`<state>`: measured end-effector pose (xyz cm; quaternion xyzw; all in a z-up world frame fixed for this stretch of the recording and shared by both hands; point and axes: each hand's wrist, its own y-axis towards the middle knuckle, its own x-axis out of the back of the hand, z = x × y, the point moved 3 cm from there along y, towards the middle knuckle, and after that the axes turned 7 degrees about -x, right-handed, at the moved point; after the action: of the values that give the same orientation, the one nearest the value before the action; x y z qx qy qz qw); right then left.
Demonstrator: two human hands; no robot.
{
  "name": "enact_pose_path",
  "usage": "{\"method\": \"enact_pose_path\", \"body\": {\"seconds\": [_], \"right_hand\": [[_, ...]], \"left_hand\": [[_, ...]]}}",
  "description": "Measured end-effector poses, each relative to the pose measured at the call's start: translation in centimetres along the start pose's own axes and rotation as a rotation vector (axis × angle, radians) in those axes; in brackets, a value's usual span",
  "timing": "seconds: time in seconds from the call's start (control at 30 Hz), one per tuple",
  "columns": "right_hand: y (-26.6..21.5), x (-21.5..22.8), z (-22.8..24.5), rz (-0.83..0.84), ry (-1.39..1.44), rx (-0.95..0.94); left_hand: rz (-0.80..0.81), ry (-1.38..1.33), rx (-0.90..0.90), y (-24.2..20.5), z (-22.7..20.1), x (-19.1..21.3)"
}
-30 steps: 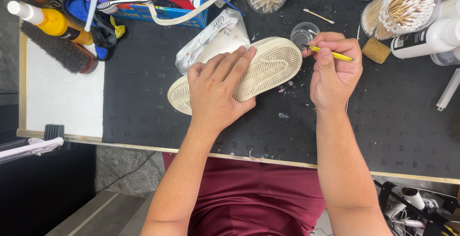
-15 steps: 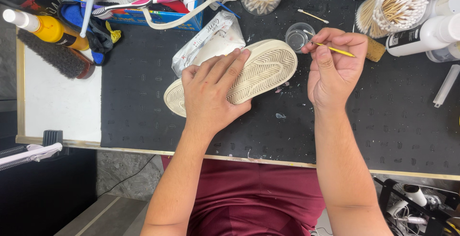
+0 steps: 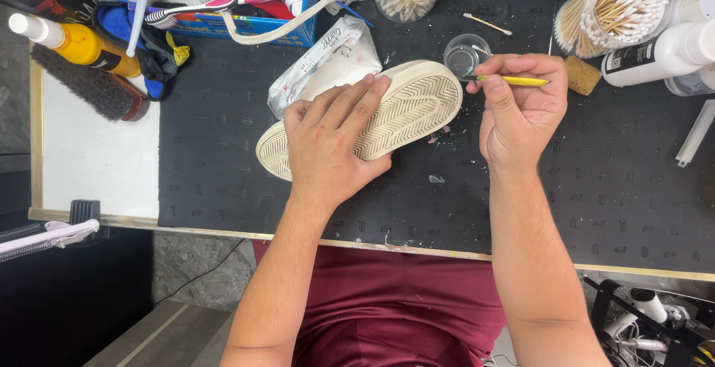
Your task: The person cleans the sole of a white sneaker using cotton swabs dipped in a liquid and a yellow utility knife. They repeatedly scrub the tread pattern and scrape the surface to remove dirt.
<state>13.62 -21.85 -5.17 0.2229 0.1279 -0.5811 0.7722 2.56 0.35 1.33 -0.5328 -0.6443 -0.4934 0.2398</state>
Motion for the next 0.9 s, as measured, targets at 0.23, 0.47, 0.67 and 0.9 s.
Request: {"method": "enact_pose_path", "body": {"seconds": [0.23,0.47,0.67,0.9], "right_hand": [[0.1,-0.1,0.3,-0.025,0.006,0.004],[0.1,-0.1,0.3,-0.018,0.035,-0.013],[0.1,-0.4,0.2,0.020,0.016,-0.019],[0.7,2.0,1.5,-0.053,-0.221,0.167]], "left_hand": [[0.005,0.002,0.014,0.0,0.0,-0.1],[0.005,0.004,0.022,0.1,0.0,-0.1],[0.007,0.005,0.008,0.2,-0.1,0.1],[0.020,0.004,-0.013,0.3,0.2,0.1]]}}
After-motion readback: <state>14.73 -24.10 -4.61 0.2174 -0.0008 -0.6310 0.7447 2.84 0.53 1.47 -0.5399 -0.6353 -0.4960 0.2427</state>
